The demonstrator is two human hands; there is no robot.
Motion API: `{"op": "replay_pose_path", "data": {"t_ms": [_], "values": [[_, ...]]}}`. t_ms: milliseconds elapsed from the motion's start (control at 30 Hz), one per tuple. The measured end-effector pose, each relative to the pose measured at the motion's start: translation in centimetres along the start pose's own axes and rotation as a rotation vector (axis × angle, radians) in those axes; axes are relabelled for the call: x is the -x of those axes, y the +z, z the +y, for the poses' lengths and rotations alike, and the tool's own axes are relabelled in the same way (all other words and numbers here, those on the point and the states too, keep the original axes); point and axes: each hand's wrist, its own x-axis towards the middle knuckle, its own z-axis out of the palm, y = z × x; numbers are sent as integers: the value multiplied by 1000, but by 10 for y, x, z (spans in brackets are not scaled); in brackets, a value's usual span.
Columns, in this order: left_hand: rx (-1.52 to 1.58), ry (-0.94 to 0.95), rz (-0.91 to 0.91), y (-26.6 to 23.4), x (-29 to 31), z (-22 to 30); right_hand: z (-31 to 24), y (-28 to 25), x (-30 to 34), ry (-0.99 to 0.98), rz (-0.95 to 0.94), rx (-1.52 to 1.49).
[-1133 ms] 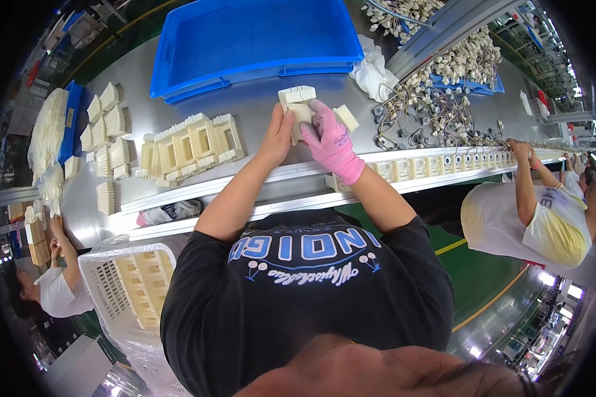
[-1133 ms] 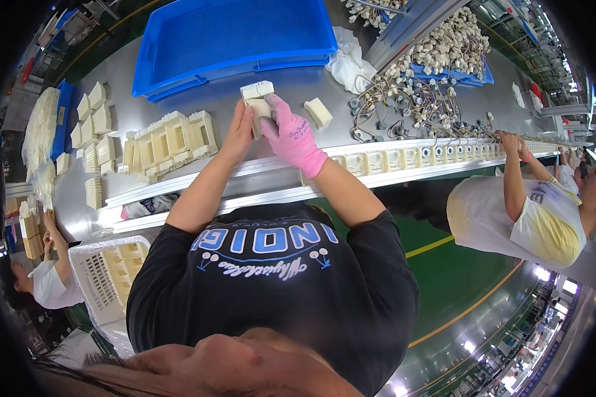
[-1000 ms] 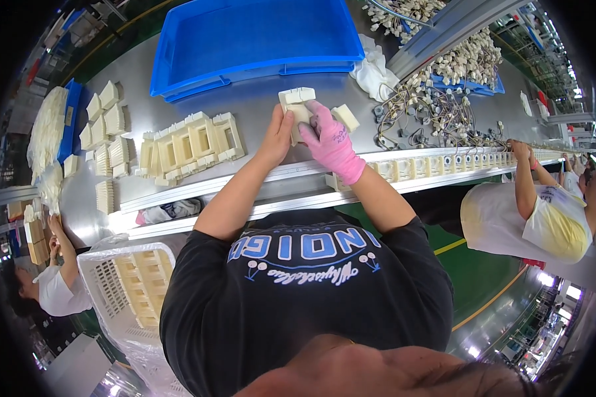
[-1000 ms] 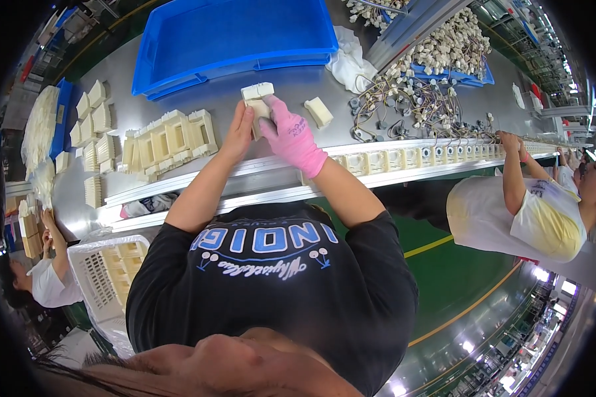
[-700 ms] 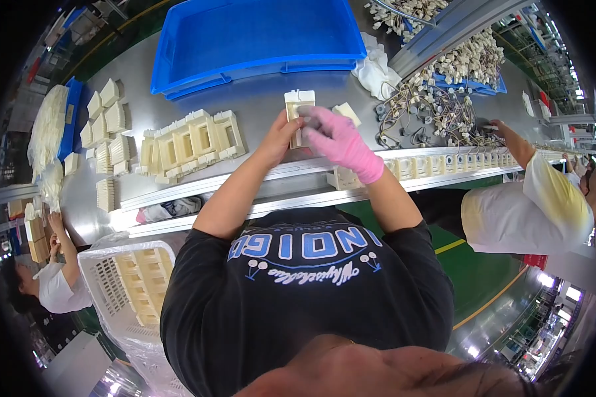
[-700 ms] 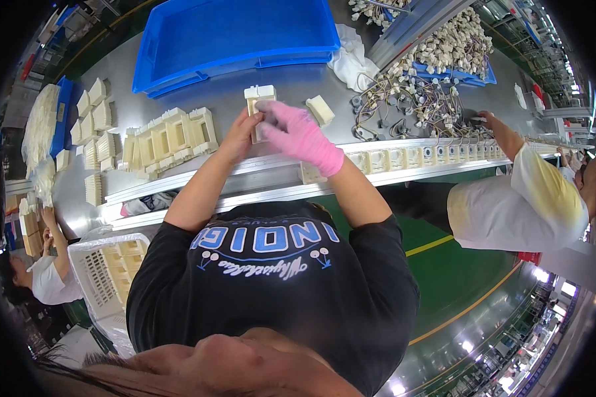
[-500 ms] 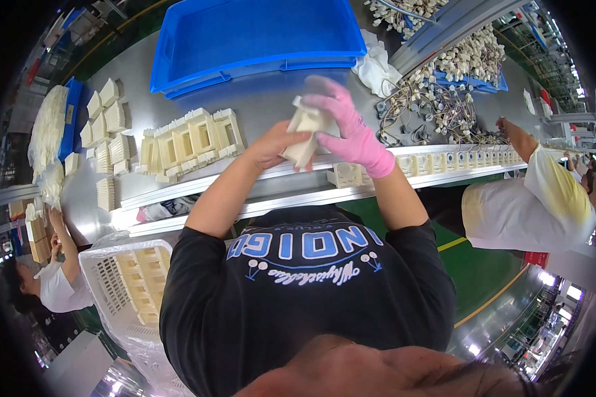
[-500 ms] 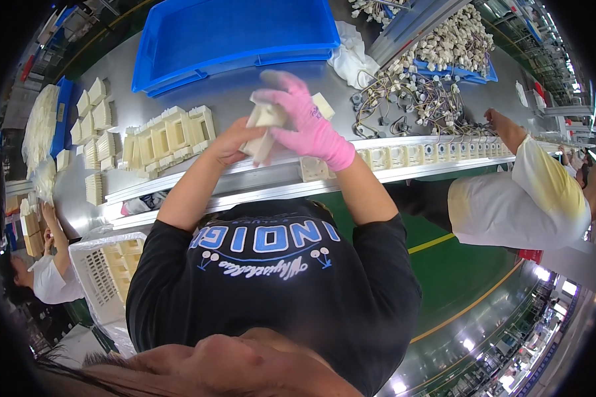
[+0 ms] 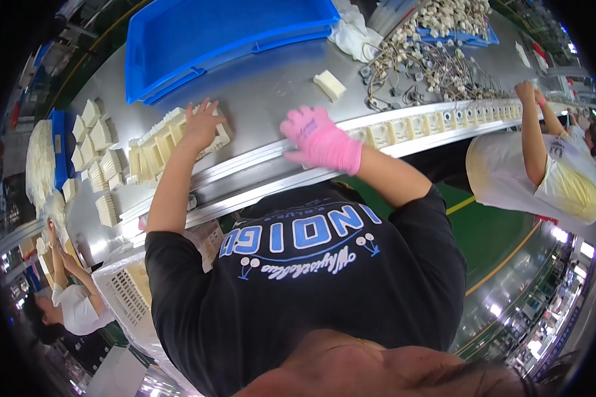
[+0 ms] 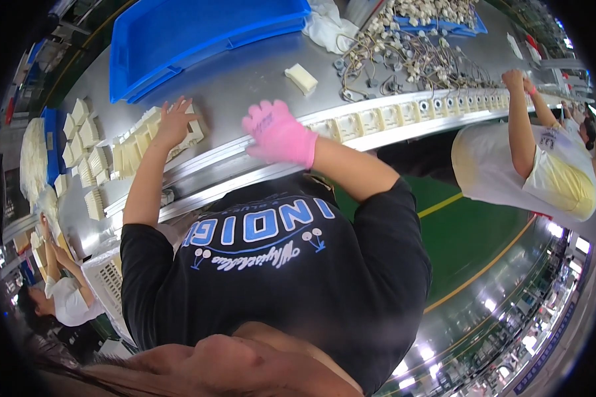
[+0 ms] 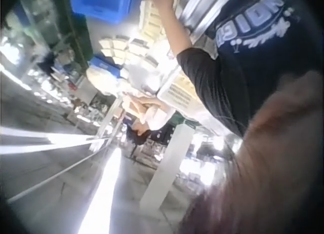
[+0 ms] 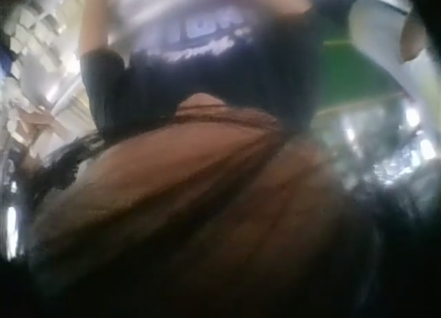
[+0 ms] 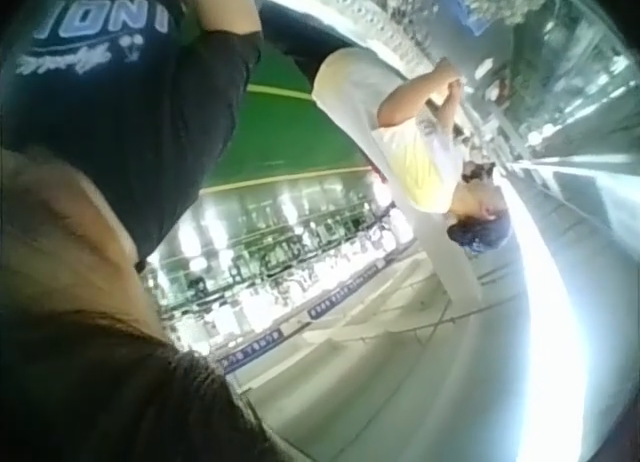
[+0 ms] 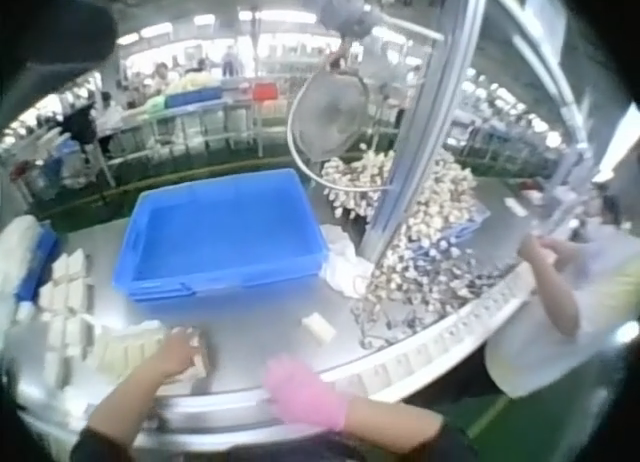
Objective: The person assembles white plastic electronic components by hand on a production line.
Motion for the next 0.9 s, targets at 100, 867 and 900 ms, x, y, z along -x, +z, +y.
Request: {"op": "replay_pose_path", "data": {"t_ms": [100, 867, 900], "values": [[-46, 52, -117, 2, -2, -3, 44, 2, -26, 91, 36, -52], [1950, -249, 234, -20, -38, 98, 66, -20, -33, 324, -172, -1401], [1949, -258, 242, -23, -35, 104, 57, -18, -35, 345, -151, -1433]]}}
